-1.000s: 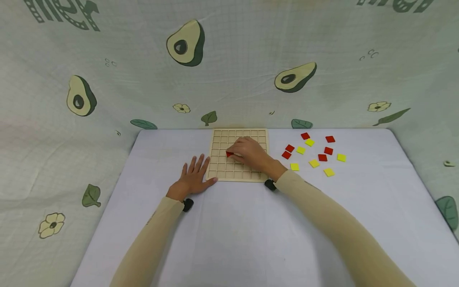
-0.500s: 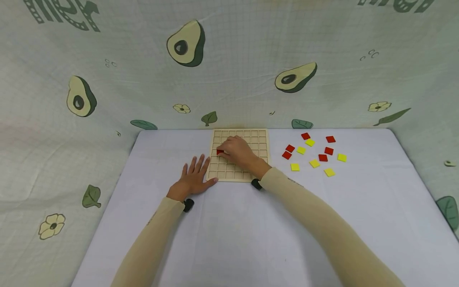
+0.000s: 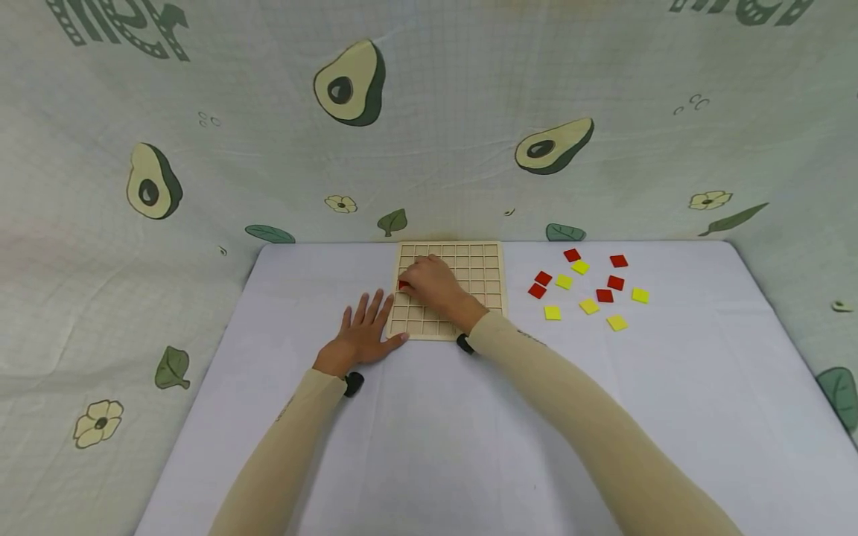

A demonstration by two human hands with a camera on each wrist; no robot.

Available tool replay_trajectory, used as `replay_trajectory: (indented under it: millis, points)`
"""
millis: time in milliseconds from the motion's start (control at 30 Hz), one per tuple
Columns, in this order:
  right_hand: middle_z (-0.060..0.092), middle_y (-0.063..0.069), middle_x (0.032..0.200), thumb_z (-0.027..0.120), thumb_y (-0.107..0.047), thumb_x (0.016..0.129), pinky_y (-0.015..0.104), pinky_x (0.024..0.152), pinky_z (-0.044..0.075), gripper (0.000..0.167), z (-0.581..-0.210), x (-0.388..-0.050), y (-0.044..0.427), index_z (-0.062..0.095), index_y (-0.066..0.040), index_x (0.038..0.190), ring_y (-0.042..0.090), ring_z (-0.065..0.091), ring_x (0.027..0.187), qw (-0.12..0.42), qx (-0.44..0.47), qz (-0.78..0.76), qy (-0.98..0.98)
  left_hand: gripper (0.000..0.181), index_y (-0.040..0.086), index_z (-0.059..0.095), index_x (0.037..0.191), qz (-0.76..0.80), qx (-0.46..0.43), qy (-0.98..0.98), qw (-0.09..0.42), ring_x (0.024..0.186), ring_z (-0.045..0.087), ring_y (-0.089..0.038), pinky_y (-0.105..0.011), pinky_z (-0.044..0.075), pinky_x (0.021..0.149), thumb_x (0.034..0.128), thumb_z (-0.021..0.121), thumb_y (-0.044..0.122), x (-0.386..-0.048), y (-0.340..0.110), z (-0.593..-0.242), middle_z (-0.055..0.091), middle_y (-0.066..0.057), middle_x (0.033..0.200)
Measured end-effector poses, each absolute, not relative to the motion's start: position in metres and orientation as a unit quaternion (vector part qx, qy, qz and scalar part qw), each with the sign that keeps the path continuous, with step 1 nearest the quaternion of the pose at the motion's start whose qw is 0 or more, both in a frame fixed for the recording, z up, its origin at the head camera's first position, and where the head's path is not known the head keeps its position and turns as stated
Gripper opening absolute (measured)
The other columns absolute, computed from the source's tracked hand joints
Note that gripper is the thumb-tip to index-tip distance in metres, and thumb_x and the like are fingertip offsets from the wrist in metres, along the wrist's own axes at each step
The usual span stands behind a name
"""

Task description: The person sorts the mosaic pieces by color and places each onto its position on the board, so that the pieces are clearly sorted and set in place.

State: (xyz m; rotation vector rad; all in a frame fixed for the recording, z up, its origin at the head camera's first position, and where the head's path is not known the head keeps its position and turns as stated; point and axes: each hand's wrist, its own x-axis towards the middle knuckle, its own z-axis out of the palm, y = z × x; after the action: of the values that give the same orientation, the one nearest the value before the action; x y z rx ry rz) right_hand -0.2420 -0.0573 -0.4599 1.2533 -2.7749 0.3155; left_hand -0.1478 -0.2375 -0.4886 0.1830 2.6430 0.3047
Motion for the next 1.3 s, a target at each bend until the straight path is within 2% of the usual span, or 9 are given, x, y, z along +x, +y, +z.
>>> replay_trajectory:
  millis: [1000, 1300]
  points:
    - [0.080, 0.003, 0.108, 0.072, -0.024, 0.103, 0.045, 0.110, 0.049, 0.016, -0.465, -0.243, -0.074, 0.081, -0.014, 0.111, 0.027, 0.071, 0.111, 0.012, 0.363, 0.066, -0.929, 0.092, 0.013, -0.006, 0.171, 0.099, 0.064, 0.963, 0.243, 0.162, -0.018, -0.037, -0.063, -0.008, 0.127, 0.1083, 0.040, 0.063, -0.147, -0.235, -0.485, -0.017, -0.012, 0.177]
    - [0.080, 0.004, 0.105, 0.072, -0.024, 0.102, 0.044, 0.108, 0.050, 0.015, -0.466, -0.243, -0.076, 0.082, -0.014, 0.109, 0.025, 0.073, 0.105, 0.014, 0.351, 0.069, -0.934, 0.093, 0.014, -0.006, 0.171, 0.099, 0.063, 0.964, 0.240, 0.162, -0.018, -0.037, -0.064, -0.007, 0.127, 0.1075, 0.039, 0.064, -0.147, -0.237, -0.488, -0.017, -0.011, 0.177]
